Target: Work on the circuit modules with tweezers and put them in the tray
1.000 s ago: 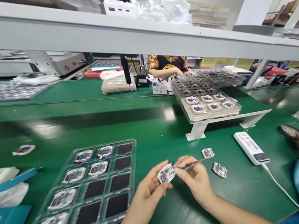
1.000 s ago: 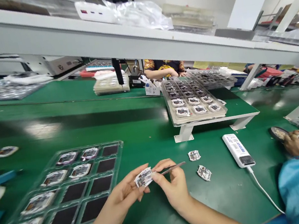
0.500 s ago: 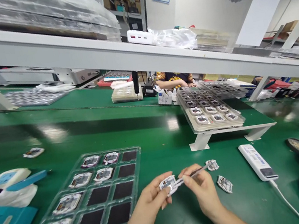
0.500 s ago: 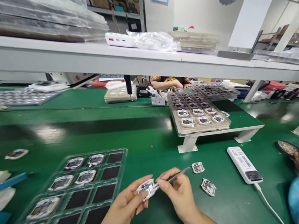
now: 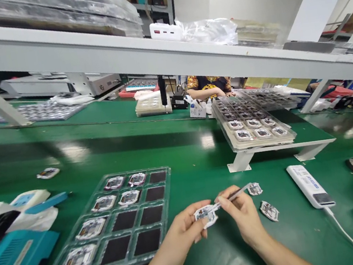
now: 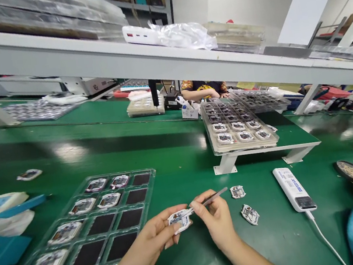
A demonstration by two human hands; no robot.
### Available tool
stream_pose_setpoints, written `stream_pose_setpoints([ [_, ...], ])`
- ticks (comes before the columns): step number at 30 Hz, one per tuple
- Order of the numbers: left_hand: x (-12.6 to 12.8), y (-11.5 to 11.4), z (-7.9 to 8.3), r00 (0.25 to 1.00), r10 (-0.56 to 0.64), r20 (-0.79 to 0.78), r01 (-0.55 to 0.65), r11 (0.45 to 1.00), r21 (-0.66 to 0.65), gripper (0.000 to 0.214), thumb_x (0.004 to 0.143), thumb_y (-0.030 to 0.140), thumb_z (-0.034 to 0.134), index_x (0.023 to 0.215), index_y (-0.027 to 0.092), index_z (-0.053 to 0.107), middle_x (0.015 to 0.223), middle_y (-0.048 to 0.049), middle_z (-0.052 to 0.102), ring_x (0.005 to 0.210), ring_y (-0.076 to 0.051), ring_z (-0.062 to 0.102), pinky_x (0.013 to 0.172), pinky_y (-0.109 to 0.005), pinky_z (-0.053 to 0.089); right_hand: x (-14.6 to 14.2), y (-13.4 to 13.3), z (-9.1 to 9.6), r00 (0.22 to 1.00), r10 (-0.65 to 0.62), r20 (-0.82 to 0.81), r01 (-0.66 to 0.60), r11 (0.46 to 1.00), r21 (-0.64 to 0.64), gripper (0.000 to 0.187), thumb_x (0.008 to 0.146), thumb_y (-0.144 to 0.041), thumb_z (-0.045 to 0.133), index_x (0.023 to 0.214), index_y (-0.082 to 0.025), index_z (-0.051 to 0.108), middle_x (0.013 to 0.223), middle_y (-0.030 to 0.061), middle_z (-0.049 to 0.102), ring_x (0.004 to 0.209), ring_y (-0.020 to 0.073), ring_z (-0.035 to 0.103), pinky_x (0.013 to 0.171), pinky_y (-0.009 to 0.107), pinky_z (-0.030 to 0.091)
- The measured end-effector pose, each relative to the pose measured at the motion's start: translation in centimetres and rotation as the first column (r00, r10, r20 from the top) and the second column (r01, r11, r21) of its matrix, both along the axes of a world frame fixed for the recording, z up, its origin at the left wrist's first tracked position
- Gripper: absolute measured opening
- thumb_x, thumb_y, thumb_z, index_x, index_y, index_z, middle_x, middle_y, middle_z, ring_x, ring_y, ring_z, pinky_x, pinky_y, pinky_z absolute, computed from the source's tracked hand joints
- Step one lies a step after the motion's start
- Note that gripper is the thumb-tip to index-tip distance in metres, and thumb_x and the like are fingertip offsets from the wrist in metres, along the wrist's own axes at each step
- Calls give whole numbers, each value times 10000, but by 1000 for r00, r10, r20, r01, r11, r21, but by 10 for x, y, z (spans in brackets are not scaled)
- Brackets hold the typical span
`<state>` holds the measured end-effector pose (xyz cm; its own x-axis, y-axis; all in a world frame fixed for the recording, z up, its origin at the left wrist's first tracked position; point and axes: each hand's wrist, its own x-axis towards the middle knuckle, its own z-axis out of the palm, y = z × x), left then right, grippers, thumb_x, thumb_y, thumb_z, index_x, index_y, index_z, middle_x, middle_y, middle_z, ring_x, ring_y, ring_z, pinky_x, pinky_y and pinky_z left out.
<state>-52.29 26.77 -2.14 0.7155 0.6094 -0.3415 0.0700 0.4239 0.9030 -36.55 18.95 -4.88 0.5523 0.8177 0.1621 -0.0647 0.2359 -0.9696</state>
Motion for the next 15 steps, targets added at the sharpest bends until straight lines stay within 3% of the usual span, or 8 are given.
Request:
stream_pose_setpoints([
  [3, 0, 0, 1, 1000, -5, 9, 5, 999, -53, 477, 691, 373, 800, 1123, 186, 722, 837, -21, 676, 651, -138, 513, 609, -265, 359, -2, -1, 1, 998, -36, 59, 31, 996, 82, 225, 796, -412, 784, 796, -213, 679, 794, 41, 724, 755, 198, 689, 702, 307, 557],
  [9, 1, -1, 2, 1000, 18, 22, -14, 988, -155, 513, 654, 443, 841, 1078, 173, 739, 828, -24, 669, 665, -126, 505, 611, -246, 375, -6, -2, 5, 991, 1, 132, -24, 984, 176, 116, 828, -319, 773, 788, -235, 702, 774, 36, 736, 756, 204, 696, 692, 324, 555],
  [15, 2, 1, 2, 1000, 29, -3, -29, 995, -97, 556, 618, 501, 866, 1053, 183, 729, 739, 10, 638, 630, -111, 489, 576, -229, 355, -6, -3, 5, 962, 16, 271, -83, 968, 238, 66, 829, -233, 770, 798, -251, 715, 774, 40, 754, 773, 224, 680, 758, 388, 529],
])
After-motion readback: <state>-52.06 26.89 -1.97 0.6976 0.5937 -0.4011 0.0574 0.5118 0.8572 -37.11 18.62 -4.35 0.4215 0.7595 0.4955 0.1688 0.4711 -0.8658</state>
